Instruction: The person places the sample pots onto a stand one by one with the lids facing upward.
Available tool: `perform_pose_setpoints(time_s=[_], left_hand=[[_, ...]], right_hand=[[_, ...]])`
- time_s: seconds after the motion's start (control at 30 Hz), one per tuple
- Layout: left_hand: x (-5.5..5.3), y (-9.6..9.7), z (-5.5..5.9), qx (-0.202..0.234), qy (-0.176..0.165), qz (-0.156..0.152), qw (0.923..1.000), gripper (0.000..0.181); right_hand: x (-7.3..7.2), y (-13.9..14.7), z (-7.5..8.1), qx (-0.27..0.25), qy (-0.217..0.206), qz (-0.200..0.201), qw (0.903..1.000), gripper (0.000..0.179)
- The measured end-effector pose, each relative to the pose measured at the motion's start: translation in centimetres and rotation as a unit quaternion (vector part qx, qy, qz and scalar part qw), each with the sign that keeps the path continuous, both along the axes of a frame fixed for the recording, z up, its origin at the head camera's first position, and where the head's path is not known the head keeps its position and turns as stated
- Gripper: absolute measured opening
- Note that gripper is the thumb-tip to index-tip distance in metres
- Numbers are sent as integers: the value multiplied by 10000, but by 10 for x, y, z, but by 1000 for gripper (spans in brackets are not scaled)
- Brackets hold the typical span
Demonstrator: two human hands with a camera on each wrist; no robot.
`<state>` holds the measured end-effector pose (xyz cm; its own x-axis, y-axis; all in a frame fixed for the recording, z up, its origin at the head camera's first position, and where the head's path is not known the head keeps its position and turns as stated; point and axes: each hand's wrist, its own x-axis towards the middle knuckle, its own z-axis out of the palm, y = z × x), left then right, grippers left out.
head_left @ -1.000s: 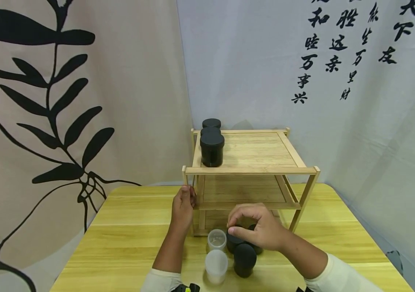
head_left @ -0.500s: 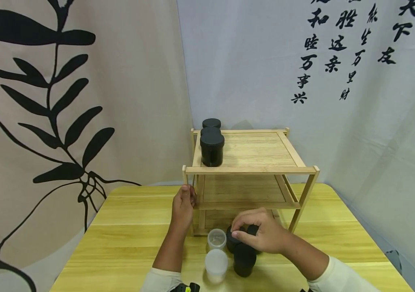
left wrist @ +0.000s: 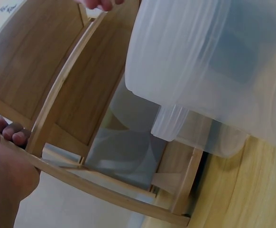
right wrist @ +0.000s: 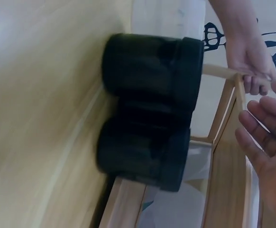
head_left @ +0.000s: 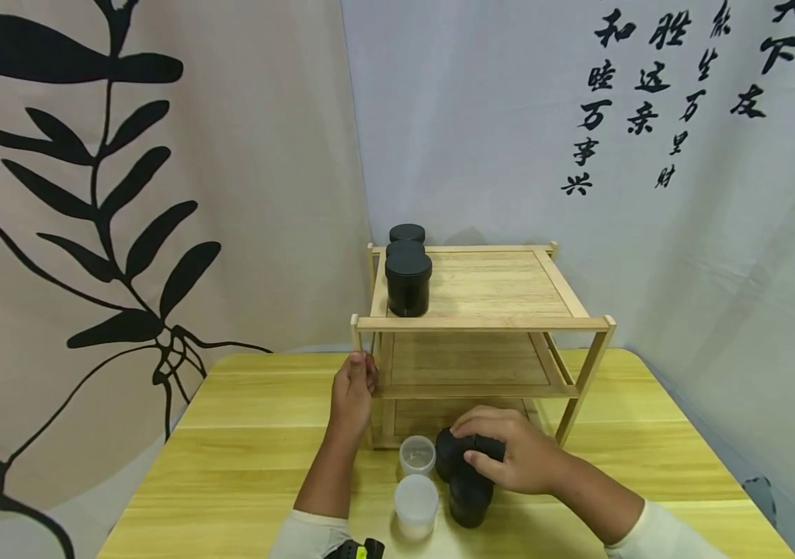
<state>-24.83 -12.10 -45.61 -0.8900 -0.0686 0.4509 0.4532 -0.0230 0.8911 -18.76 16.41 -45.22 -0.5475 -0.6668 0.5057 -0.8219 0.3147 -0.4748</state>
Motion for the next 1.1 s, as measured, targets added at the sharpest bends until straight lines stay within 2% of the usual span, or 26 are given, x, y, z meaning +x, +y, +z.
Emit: perform_pose_setpoints(time_s=[0.43, 0.7, 1.1], left_hand=[[0, -1, -2, -69, 67, -30, 9999, 74], [-1, -1, -2, -9, 44, -71, 10000, 75], [1, 0, 0, -83, -28, -50, 9999, 74]], right_hand=[[-3, 19, -14, 519, -410, -621, 9959, 39], [-5, 26, -20, 790, -411, -950, 9915, 46], [-12, 35, -30, 1169, -938, -1240, 9809, 59]])
